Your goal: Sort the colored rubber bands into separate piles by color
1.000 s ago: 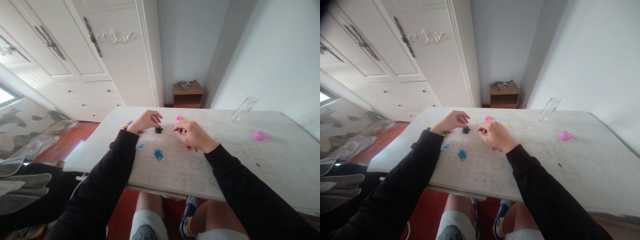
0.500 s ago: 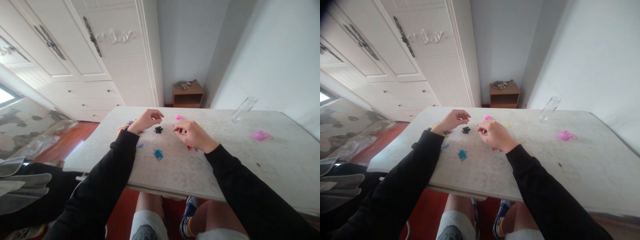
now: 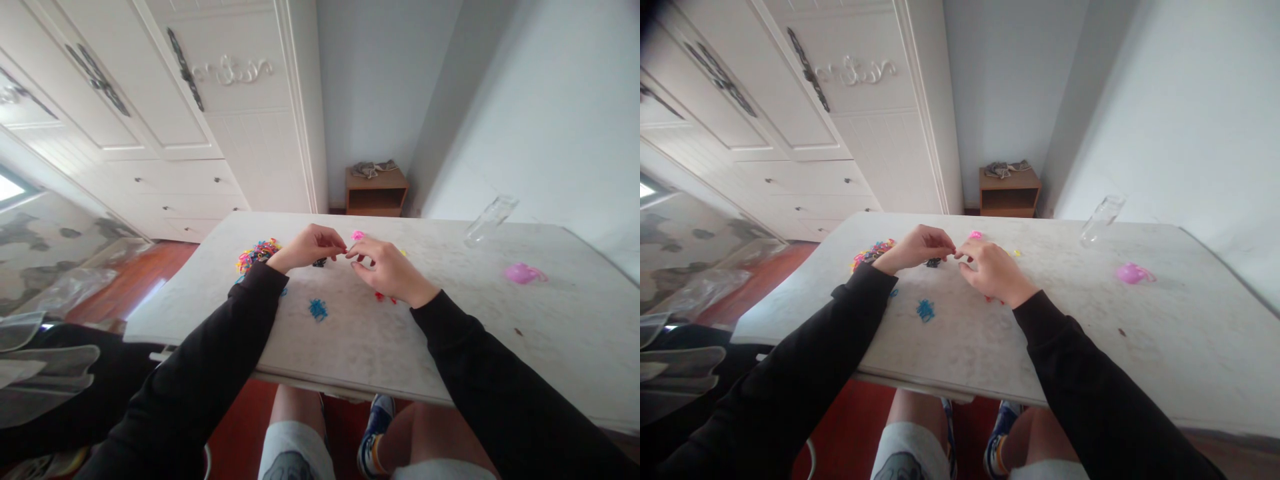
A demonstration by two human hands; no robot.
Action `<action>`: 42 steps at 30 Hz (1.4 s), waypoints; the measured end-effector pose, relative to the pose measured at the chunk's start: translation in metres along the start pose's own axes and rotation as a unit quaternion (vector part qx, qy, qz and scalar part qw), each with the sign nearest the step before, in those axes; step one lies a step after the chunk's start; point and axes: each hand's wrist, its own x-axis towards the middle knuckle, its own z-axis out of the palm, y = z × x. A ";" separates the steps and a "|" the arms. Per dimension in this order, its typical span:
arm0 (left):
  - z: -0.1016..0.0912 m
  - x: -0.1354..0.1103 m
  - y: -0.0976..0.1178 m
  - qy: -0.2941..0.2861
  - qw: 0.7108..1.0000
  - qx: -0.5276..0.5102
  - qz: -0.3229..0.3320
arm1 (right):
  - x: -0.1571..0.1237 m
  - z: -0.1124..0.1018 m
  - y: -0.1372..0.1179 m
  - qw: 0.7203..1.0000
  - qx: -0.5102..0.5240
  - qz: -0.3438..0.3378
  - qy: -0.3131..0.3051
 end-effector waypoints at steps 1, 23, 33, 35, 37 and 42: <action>0.000 0.000 0.000 0.006 1.000 -0.001 0.000 | 0.000 0.000 0.000 1.000 0.002 -0.002 0.002; 0.005 0.002 -0.002 0.020 1.000 -0.019 0.005 | 0.002 0.002 0.007 1.000 0.000 0.011 0.006; -0.001 0.007 -0.008 0.204 0.978 0.039 0.001 | 0.005 -0.004 0.053 0.971 -0.210 0.114 0.017; -0.002 0.006 -0.008 0.209 0.977 0.052 -0.001 | 0.009 -0.001 0.054 0.962 -0.240 0.131 -0.018; -0.002 0.005 -0.008 0.209 0.976 0.069 -0.002 | 0.013 0.002 0.053 0.954 -0.263 0.138 -0.045; -0.001 0.004 -0.007 0.207 0.974 0.095 -0.002 | 0.018 0.008 0.049 0.943 -0.294 0.140 -0.071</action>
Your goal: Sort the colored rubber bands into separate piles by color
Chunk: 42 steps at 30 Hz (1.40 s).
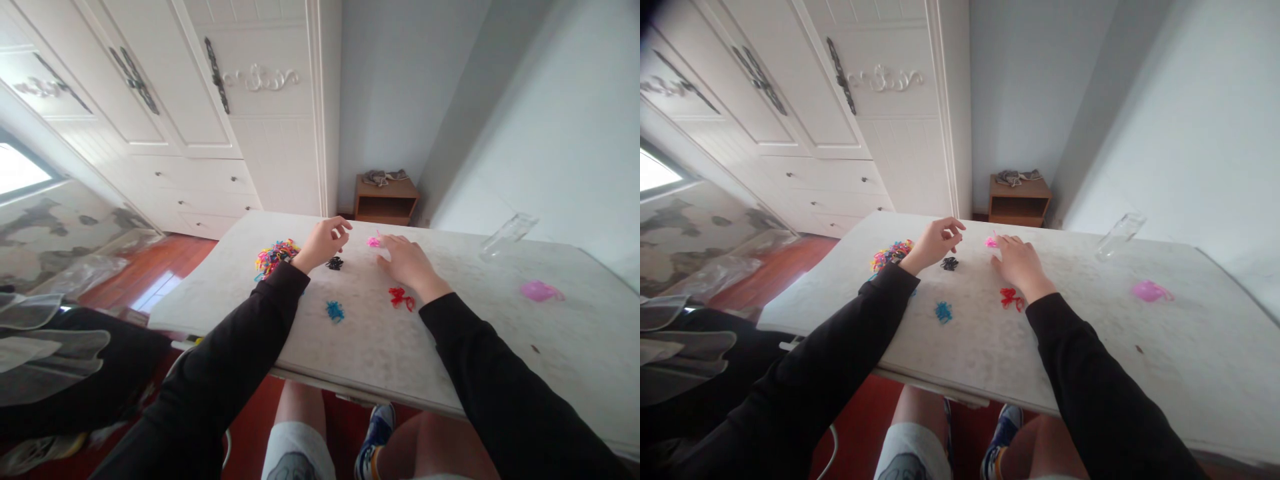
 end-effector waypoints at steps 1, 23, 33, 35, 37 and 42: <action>0.000 0.000 0.000 -0.001 1.000 0.003 0.001 | 0.000 0.000 0.000 1.000 -0.001 -0.001 -0.005; -0.021 0.003 -0.001 -0.016 0.997 0.070 0.005 | -0.002 -0.001 0.004 1.000 0.027 0.008 0.012; -0.042 0.005 -0.004 0.012 0.998 0.054 -0.042 | -0.005 -0.010 0.000 1.000 -0.002 -0.006 0.026; -0.042 0.004 -0.002 0.034 0.997 0.005 -0.070 | -0.008 -0.013 -0.001 0.999 -0.005 -0.009 0.033; -0.047 -0.002 0.002 0.041 0.994 -0.004 -0.099 | -0.010 -0.015 -0.001 0.999 -0.005 -0.011 0.043; -0.073 -0.048 0.017 -0.065 0.982 0.139 -0.113 | -0.015 -0.019 -0.002 0.997 0.011 -0.011 0.070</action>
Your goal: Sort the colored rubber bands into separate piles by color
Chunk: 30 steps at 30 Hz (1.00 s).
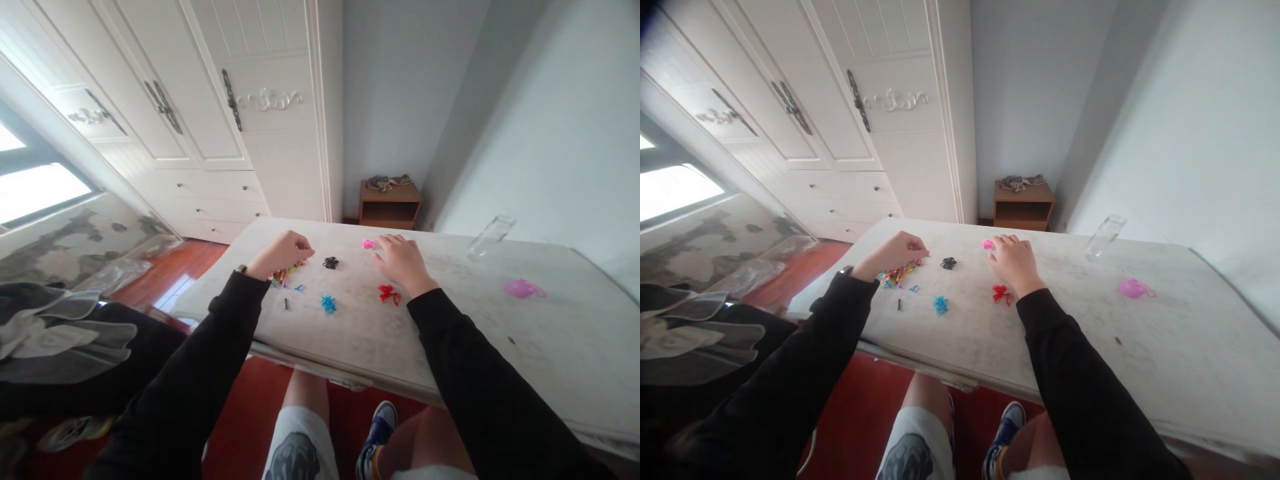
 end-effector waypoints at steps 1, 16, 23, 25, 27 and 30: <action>-0.003 -0.013 -0.001 -0.012 0.999 0.030 -0.006 | -0.001 -0.001 0.000 1.000 0.003 0.000 0.002; 0.033 -0.106 -0.024 0.079 0.982 0.171 -0.020 | -0.013 -0.004 0.004 0.999 0.033 0.014 -0.001; 0.038 -0.123 -0.023 0.095 0.985 0.134 -0.058 | -0.013 -0.001 0.004 0.999 0.039 0.018 -0.014; 0.044 -0.125 -0.019 0.091 0.984 0.145 -0.055 | -0.013 -0.001 0.003 0.999 0.042 0.018 -0.014; 0.050 -0.127 -0.015 0.102 0.981 0.163 -0.038 | -0.013 -0.001 0.003 0.999 0.045 0.018 -0.012; 0.056 -0.127 -0.010 0.119 0.976 0.180 -0.014 | -0.013 -0.001 0.004 0.999 0.047 0.017 -0.010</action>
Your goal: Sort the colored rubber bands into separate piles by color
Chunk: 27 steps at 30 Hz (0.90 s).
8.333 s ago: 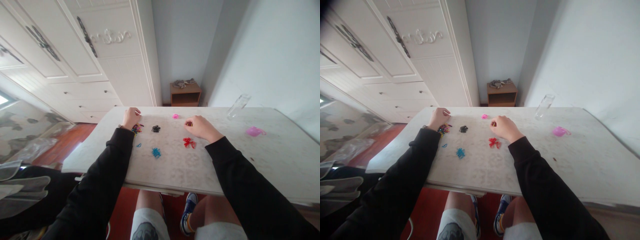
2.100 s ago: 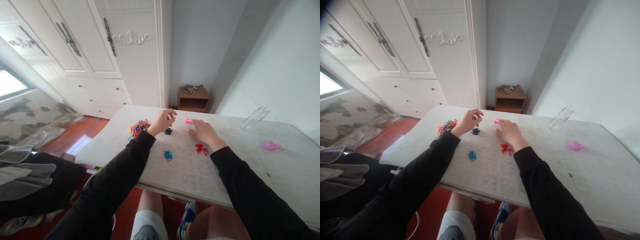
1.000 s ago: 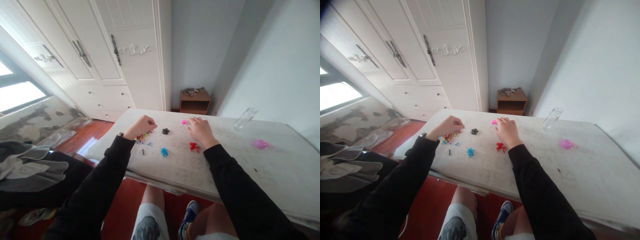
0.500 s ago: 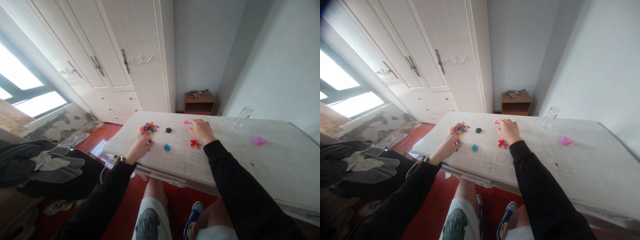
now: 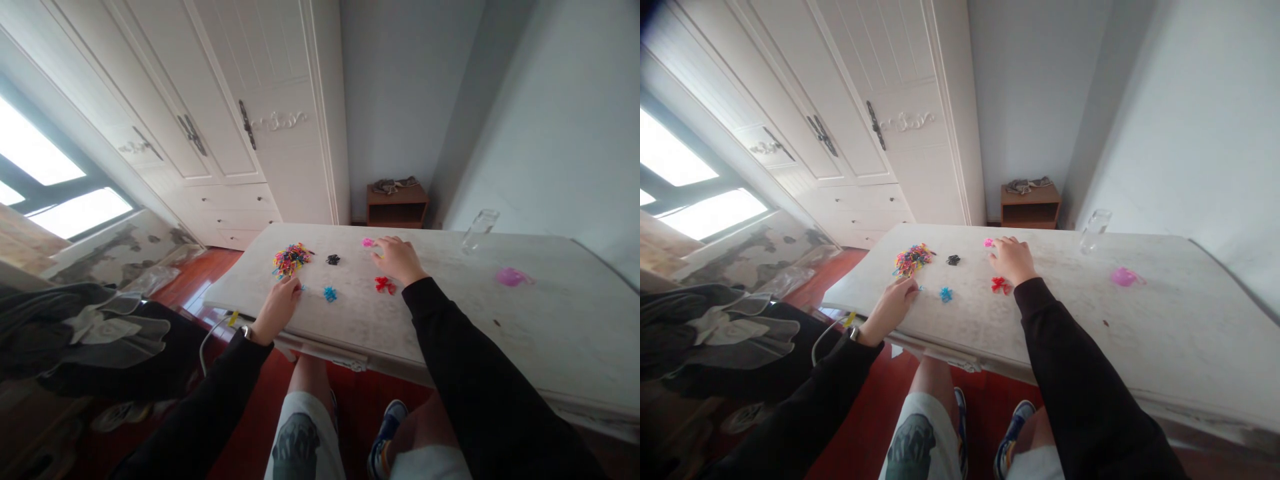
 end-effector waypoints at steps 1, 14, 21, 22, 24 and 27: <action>0.001 0.000 0.001 0.002 1.000 0.002 0.003 | 0.000 0.000 0.000 1.000 0.001 -0.001 0.001; 0.012 0.002 -0.002 0.010 0.999 0.001 0.042 | 0.000 0.003 0.000 1.000 0.020 -0.013 0.013; 0.005 0.006 -0.004 0.007 0.998 -0.052 0.045 | 0.001 0.003 0.000 0.999 0.039 -0.020 0.021; 0.006 0.009 -0.006 0.012 0.997 -0.066 0.041 | 0.001 0.003 -0.001 0.998 0.047 -0.024 0.023; 0.009 0.016 -0.008 0.025 0.994 -0.104 0.028 | 0.002 0.002 -0.002 0.996 0.071 -0.042 0.028; 0.018 0.027 -0.008 0.055 0.985 -0.159 0.031 | 0.002 -0.001 -0.010 0.987 0.121 -0.100 0.034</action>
